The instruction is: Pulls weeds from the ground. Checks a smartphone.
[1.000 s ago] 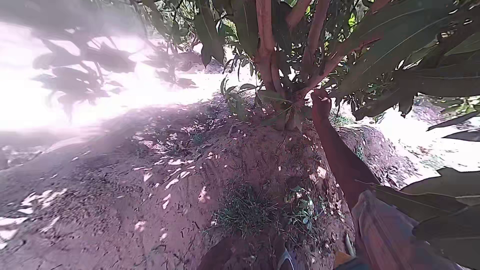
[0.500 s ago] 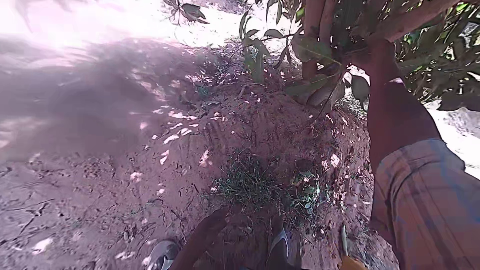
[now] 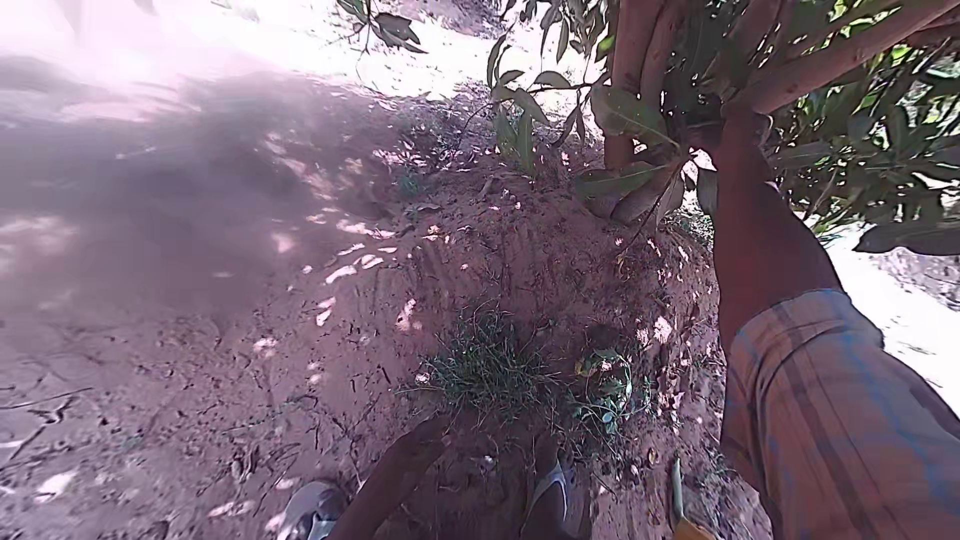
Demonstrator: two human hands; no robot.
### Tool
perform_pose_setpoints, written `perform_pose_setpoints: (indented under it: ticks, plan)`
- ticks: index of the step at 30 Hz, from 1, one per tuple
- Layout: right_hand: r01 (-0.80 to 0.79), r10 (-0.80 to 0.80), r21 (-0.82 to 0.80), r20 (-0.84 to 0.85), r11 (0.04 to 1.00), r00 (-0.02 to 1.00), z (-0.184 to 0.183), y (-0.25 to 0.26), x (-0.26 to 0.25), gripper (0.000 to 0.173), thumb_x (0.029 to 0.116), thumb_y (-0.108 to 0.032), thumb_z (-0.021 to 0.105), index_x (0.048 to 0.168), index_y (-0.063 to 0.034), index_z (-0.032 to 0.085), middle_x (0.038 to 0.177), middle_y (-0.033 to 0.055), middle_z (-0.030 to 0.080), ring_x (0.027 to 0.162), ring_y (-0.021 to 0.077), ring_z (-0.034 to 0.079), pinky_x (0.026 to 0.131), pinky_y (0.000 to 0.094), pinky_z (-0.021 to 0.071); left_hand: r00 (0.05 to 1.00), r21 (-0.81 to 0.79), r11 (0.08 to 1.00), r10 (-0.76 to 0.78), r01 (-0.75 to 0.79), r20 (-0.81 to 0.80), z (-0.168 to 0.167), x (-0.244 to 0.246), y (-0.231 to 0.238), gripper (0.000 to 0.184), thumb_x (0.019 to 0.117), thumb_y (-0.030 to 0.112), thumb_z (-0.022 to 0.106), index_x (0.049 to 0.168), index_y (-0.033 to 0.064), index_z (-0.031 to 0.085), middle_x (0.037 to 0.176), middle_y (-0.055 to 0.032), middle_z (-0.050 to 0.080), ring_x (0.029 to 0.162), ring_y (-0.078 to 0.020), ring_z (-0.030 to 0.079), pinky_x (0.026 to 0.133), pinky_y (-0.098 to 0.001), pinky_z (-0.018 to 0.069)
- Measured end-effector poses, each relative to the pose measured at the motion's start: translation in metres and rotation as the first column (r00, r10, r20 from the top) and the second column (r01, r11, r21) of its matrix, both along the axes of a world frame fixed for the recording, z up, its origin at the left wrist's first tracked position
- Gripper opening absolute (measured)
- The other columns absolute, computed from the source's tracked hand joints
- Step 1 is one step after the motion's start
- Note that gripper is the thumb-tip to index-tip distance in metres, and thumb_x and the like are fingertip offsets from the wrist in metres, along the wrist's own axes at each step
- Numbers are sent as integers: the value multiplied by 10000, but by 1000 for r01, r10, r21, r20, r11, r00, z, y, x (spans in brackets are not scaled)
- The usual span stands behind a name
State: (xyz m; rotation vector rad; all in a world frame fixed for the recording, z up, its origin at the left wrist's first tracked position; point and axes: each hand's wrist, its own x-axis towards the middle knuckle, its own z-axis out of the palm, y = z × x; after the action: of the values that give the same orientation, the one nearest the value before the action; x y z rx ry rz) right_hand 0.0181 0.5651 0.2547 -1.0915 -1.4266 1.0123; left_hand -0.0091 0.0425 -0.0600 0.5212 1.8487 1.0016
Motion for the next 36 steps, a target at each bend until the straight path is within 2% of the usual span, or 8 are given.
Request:
perform_pose_setpoints:
  ticks: [3,16,20,23,26,28,31,36]
  plan:
    - [32,-33,-49,-13,998,999,2,-5,1,507,999,-214,611,1444,-42,441,1293,178,564,981,241,687,742,360,611,1000,-18,1000,4,-4,10,4,0,1,412,1050,106,551,1438,-27,506,1381,-271,572,1273,-349,574,1068,-460,441]
    - [38,-37,-46,29,998,999,-1,-2,2,493,975,-163,637,1412,-13,463,1248,189,577,937,245,698,727,353,620,1000,2,1000,-7,7,5,3,-1,-2,418,1057,131,548,1443,-24,505,1392,-276,566,1282,-373,567,1079,-481,430]
    - [128,-127,-5,90,992,988,1,-1,3,510,979,-197,625,1428,-13,468,1315,183,567,1081,249,660,846,380,586,1000,-9,1000,0,0,13,4,-1,-1,412,1056,109,541,1442,-30,501,1350,-280,586,1239,-361,585,1052,-476,442]
    - [177,-184,66,118,982,976,10,-11,11,514,998,-241,614,1430,-3,470,1303,190,577,1069,238,668,856,366,583,1000,8,1000,-13,13,-3,4,-1,1,409,1057,113,538,1432,-46,502,1317,-287,595,1192,-358,602,1028,-475,456]
    - [165,-188,131,189,978,964,24,-21,36,534,982,-270,627,1415,15,501,1332,212,583,1174,278,612,970,429,510,1000,33,999,-15,15,-18,1,-1,3,405,1059,116,535,1425,-55,508,1354,-299,574,1222,-376,589,1042,-480,449]
    - [139,-165,147,182,979,969,28,-28,56,432,1005,-282,595,1337,-6,574,1208,179,641,989,241,676,846,409,565,1000,48,999,-15,16,-25,-2,-2,4,406,1061,126,538,1426,-50,513,1385,-295,561,1276,-389,567,1078,-490,434]
    - [-18,21,165,-17,986,1000,25,-74,95,353,1043,-164,550,1336,28,507,1055,142,597,747,159,642,679,317,581,999,92,996,-9,13,-43,2,-1,8,390,1063,138,535,1404,-52,534,1353,-279,583,1247,-372,576,1056,-491,440]
    - [-214,216,34,-181,976,959,-10,-178,162,99,1050,-129,522,1089,-48,563,861,41,659,668,113,662,619,275,585,999,242,969,48,-45,-6,30,7,8,413,1070,160,521,1428,-45,510,1425,-282,527,1299,-383,536,1073,-497,431]
